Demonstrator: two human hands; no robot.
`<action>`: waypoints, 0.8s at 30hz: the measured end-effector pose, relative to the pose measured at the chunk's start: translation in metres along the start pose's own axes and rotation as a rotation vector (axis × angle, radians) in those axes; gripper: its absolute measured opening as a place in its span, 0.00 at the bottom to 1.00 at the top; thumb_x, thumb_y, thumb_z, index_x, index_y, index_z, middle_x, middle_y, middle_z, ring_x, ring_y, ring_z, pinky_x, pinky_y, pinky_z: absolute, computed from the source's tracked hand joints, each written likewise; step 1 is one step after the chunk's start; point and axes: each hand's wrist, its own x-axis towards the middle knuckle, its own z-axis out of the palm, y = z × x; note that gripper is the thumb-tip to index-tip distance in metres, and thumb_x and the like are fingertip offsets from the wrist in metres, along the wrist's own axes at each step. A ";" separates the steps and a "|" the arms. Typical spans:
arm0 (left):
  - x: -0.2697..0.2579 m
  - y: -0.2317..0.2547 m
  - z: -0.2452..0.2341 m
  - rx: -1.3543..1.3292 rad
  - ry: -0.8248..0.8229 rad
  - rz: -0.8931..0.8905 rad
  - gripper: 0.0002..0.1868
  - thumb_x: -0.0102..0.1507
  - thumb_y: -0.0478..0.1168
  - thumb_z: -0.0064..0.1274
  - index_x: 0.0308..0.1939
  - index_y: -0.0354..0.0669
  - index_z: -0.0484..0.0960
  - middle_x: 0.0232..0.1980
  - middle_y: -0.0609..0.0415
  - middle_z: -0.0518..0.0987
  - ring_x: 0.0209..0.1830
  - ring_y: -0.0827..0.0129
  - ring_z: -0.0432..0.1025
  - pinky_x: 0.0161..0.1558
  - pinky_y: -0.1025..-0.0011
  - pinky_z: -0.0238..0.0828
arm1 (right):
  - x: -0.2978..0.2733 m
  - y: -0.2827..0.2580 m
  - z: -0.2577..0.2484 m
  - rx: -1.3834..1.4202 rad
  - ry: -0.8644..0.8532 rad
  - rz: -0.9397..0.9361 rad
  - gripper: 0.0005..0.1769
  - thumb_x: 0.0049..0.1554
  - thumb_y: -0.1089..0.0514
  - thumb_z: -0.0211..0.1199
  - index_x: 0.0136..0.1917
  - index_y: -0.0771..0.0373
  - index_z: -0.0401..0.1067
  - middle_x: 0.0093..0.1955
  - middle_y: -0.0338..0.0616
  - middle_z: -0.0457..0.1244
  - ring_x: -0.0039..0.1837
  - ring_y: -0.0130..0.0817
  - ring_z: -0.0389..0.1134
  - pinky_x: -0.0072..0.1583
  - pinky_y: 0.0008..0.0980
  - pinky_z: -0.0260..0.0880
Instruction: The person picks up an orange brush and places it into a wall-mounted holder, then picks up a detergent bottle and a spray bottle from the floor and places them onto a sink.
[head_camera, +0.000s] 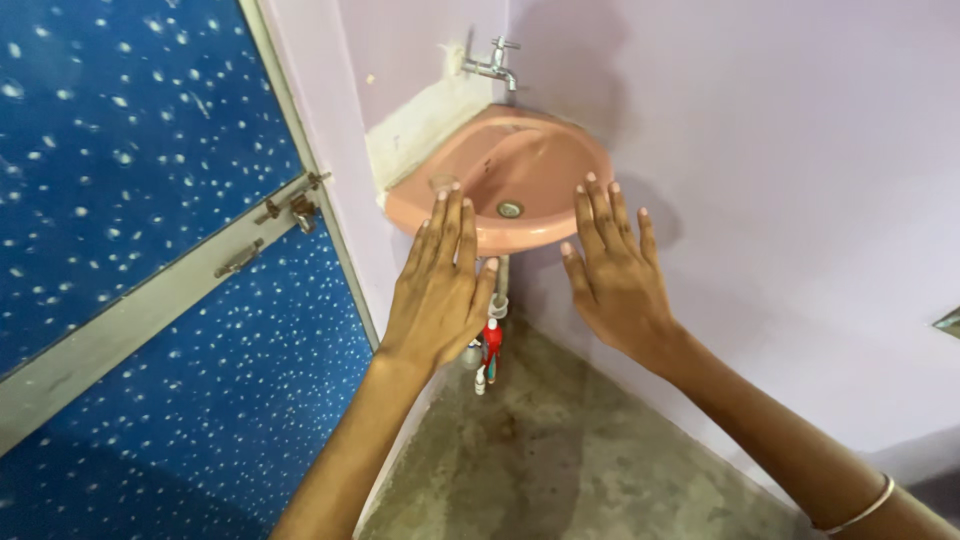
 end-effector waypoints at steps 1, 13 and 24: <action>-0.001 0.002 0.004 0.003 -0.010 -0.004 0.36 0.70 0.47 0.38 0.75 0.21 0.53 0.81 0.30 0.50 0.83 0.45 0.44 0.77 0.52 0.44 | -0.004 0.004 0.002 0.000 -0.002 0.008 0.36 0.68 0.50 0.43 0.83 0.68 0.43 0.86 0.56 0.40 0.85 0.55 0.38 0.78 0.61 0.35; -0.018 0.007 0.055 -0.013 -0.099 -0.050 0.36 0.71 0.46 0.37 0.76 0.23 0.51 0.80 0.30 0.50 0.83 0.44 0.44 0.76 0.51 0.44 | -0.030 0.042 0.021 0.038 -0.105 0.111 0.36 0.68 0.49 0.42 0.83 0.67 0.42 0.86 0.55 0.39 0.85 0.56 0.37 0.78 0.60 0.33; -0.003 -0.018 0.103 -0.051 -0.113 -0.064 0.35 0.71 0.46 0.37 0.75 0.22 0.52 0.80 0.30 0.51 0.82 0.44 0.46 0.76 0.51 0.44 | -0.018 0.071 0.059 0.022 -0.117 0.188 0.37 0.68 0.46 0.41 0.83 0.65 0.41 0.85 0.55 0.38 0.84 0.56 0.37 0.78 0.59 0.34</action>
